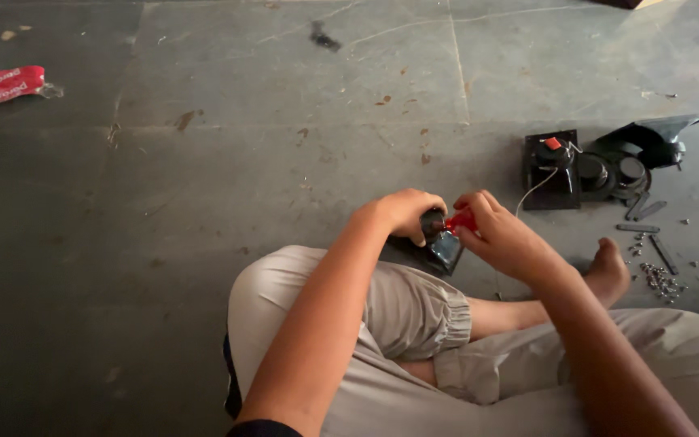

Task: The person sits on the floor and uses a red-handled screwdriver to tighten screws on small black electrical components. They handle wires and fasteners, repeatedly adjusting and securing parts of the devices.

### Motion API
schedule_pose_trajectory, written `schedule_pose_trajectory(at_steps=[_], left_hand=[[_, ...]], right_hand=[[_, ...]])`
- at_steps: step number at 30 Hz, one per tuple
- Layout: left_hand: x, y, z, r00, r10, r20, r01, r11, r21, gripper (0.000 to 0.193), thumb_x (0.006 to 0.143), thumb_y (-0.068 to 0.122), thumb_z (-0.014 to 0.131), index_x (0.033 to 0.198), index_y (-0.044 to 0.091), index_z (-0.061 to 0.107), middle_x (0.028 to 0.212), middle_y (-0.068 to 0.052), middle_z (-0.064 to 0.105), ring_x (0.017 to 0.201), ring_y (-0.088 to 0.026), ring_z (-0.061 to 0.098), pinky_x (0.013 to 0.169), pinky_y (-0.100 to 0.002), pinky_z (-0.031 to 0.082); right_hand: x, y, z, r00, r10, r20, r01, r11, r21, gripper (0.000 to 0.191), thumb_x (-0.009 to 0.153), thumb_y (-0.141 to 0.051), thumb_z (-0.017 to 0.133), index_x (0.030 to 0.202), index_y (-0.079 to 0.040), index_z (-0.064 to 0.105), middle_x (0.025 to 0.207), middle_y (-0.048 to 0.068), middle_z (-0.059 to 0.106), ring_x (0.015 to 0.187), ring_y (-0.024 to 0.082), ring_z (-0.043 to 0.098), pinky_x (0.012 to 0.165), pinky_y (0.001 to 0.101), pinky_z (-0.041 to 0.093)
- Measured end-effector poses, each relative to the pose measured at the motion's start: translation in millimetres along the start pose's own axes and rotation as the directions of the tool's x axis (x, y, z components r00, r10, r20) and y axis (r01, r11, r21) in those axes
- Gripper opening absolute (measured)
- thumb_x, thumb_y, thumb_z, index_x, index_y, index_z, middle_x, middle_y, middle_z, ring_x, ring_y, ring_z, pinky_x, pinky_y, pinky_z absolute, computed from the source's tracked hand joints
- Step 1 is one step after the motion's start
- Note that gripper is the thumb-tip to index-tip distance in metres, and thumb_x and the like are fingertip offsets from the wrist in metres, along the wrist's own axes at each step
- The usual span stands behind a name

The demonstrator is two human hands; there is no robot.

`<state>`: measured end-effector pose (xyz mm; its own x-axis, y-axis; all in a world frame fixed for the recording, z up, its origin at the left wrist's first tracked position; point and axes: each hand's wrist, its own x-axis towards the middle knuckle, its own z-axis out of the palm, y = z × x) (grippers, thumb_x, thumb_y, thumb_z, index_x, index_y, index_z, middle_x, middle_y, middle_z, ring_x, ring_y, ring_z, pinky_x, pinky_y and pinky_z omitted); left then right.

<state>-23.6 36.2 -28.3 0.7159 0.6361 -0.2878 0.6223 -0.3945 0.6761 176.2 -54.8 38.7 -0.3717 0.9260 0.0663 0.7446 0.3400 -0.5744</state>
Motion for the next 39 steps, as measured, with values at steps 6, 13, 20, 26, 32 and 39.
schedule_pose_trajectory(at_steps=[6, 13, 20, 26, 32, 39], left_hand=[[9.1, -1.4, 2.5, 0.999, 0.039, -0.003, -0.039, 0.999, 0.029, 0.076, 0.06, 0.01, 0.091, 0.129, 0.02, 0.063, 0.124, -0.01, 0.07, 0.117, -0.032, 0.065, 0.096, -0.043, 0.054], [14.7, -6.7, 7.8, 0.999, 0.035, -0.014, -0.034, 0.999, 0.017, 0.076, 0.058, 0.009, 0.091, 0.128, 0.02, 0.064, 0.124, -0.01, 0.07, 0.118, -0.032, 0.065, 0.096, -0.043, 0.054], [16.7, -11.2, 9.8, 0.998, 0.067, -0.014, -0.067, 0.997, 0.037, 0.074, 0.058, 0.008, 0.091, 0.127, 0.019, 0.065, 0.122, -0.012, 0.071, 0.116, -0.034, 0.066, 0.097, -0.044, 0.054], [6.0, -11.0, 8.3, 0.998, 0.039, -0.053, -0.041, 0.999, -0.035, 0.074, 0.06, 0.009, 0.089, 0.129, 0.019, 0.065, 0.123, -0.011, 0.072, 0.117, -0.032, 0.067, 0.097, -0.044, 0.055], [5.6, -6.8, 4.7, 1.0, 0.014, 0.006, -0.014, 1.0, 0.005, 0.077, 0.061, 0.01, 0.091, 0.132, 0.02, 0.062, 0.127, -0.011, 0.068, 0.119, -0.034, 0.063, 0.097, -0.045, 0.053], [1.8, -2.3, 3.3, 0.999, -0.041, 0.01, 0.041, 0.999, -0.026, 0.077, 0.06, 0.009, 0.089, 0.131, 0.023, 0.063, 0.125, -0.009, 0.071, 0.118, -0.032, 0.066, 0.097, -0.044, 0.055]], right_hand=[[2.4, 0.1, -5.9, 1.0, -0.004, 0.031, 0.006, 0.997, -0.074, 0.036, 0.09, -0.029, 0.07, 0.115, -0.004, 0.061, 0.108, 0.017, 0.068, 0.094, 0.039, 0.068, 0.077, 0.0439, 0.054], [5.3, -6.3, 12.9, 0.971, 0.131, -0.201, -0.158, 0.979, -0.127, 0.043, 0.092, -0.038, 0.072, 0.105, 0.001, 0.061, 0.096, 0.02, 0.071, 0.086, 0.04, 0.071, 0.073, 0.0465, 0.056], [-5.7, -14.4, 38.4, 0.92, 0.327, -0.213, -0.373, 0.898, -0.234, 0.045, 0.097, -0.04, 0.068, 0.113, 0.001, 0.058, 0.102, 0.023, 0.07, 0.093, 0.041, 0.07, 0.079, 0.0489, 0.056], [-7.4, 2.2, 22.7, 0.968, -0.179, -0.177, 0.156, 0.978, -0.139, 0.051, 0.093, -0.027, 0.068, 0.13, 0.004, 0.051, 0.128, 0.03, 0.058, 0.109, 0.046, 0.063, 0.086, 0.0456, 0.055], [-2.1, 2.1, 13.9, 0.996, 0.014, -0.092, -0.022, 0.996, -0.087, 0.044, 0.091, -0.031, 0.068, 0.126, -0.006, 0.06, 0.115, 0.017, 0.07, 0.098, 0.039, 0.069, 0.077, 0.0456, 0.056], [5.3, 3.8, 26.6, 0.964, 0.126, -0.234, -0.201, 0.922, -0.332, 0.04, 0.096, -0.04, 0.065, 0.106, -0.003, 0.059, 0.085, 0.019, 0.073, 0.074, 0.041, 0.071, 0.061, 0.0494, 0.056]])
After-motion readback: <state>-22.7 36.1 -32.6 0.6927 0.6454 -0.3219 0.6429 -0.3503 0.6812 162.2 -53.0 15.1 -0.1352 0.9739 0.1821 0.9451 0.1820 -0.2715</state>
